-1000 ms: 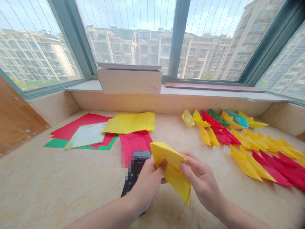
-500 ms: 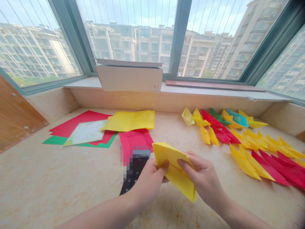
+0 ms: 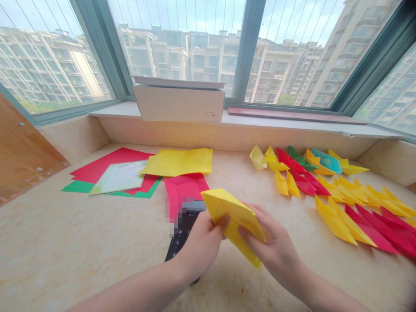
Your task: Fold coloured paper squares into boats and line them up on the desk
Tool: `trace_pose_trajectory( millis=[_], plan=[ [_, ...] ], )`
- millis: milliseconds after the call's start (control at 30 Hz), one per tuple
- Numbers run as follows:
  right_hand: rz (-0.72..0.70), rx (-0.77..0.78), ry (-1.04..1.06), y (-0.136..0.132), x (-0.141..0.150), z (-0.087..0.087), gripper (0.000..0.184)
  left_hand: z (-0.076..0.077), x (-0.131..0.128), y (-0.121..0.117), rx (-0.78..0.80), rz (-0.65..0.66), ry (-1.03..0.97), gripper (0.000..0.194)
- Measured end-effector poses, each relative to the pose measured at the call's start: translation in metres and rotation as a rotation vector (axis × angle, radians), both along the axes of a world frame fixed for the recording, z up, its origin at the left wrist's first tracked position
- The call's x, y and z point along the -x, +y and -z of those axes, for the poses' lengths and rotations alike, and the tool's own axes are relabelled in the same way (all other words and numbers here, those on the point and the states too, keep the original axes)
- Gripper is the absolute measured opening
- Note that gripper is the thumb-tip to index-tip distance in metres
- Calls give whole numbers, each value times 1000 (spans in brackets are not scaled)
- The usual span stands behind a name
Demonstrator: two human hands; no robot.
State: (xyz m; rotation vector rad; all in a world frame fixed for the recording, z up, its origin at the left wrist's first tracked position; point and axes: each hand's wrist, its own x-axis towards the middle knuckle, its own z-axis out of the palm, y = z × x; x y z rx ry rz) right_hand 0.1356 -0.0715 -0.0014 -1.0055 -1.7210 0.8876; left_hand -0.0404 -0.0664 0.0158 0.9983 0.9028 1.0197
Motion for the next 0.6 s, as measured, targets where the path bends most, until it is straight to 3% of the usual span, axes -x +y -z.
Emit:
trace_pose_trajectory(
  millis=[267, 600],
  plan=[
    [17, 84, -32, 0, 0, 10, 43, 4, -1, 1, 23, -34, -73, 32],
    [-94, -171, -122, -4, 3, 7, 51, 5, -3, -3, 36, -22, -113, 26]
  ],
)
